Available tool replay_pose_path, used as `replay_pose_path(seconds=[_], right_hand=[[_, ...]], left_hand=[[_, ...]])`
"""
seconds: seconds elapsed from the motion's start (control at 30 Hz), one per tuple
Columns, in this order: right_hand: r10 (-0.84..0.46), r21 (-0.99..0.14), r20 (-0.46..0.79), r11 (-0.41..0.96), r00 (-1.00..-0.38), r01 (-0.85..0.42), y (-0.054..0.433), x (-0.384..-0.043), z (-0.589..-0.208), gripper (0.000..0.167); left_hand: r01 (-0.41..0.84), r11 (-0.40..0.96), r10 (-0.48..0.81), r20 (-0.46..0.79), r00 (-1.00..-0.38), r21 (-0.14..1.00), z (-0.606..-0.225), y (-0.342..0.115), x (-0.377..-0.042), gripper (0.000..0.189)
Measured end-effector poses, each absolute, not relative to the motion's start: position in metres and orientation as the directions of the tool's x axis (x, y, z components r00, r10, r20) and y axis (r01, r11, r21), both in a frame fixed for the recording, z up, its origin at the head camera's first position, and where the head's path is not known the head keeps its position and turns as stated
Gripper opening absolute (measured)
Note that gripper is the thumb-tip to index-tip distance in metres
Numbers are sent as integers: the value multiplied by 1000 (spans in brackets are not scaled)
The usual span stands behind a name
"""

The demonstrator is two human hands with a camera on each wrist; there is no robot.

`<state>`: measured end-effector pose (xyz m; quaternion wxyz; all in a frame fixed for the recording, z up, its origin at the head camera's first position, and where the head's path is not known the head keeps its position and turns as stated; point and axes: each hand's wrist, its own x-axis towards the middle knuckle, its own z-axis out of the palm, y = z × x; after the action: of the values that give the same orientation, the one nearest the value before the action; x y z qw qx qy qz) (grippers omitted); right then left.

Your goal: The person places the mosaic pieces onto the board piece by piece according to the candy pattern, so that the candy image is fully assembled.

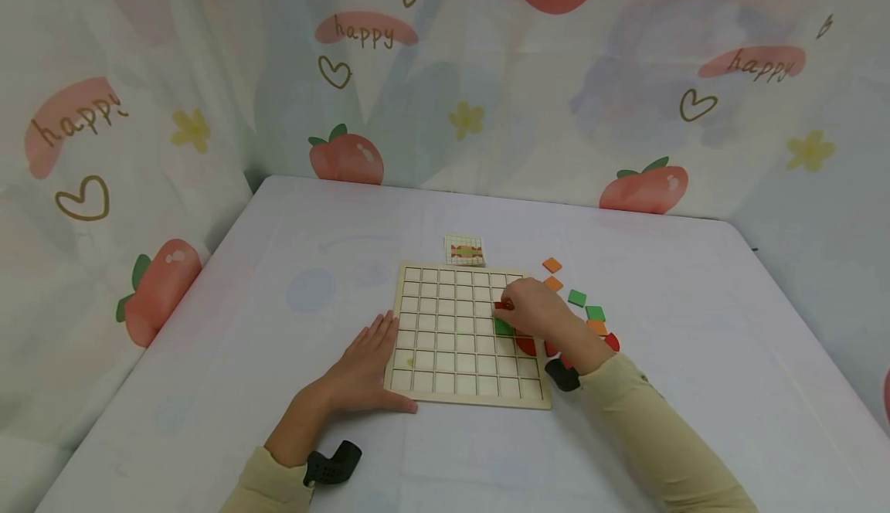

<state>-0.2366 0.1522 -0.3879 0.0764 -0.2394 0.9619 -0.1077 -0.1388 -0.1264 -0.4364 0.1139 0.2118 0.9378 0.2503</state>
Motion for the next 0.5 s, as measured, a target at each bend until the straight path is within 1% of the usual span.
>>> replay_pose_path(seconds=[0.13, 0.27, 0.33, 0.5], right_hand=[[-530, -314, -87, 818, -844, -481, 159, -239, -387, 10], [-564, -349, -101, 792, -820, -501, 163, -240, -387, 9], [-562, -348, -99, 792, -821, -501, 163, -240, -388, 13], [-555, -363, -107, 795, -825, -487, 161, -242, -390, 13]], left_hand=[[345, 786, 457, -107, -883, 514, -436, -127, -139, 125], [344, 787, 456, -106, -884, 513, -436, -127, -139, 125], [343, 785, 455, -104, -884, 516, -436, -127, -139, 125], [347, 781, 459, -100, -883, 519, -436, -127, -139, 125]])
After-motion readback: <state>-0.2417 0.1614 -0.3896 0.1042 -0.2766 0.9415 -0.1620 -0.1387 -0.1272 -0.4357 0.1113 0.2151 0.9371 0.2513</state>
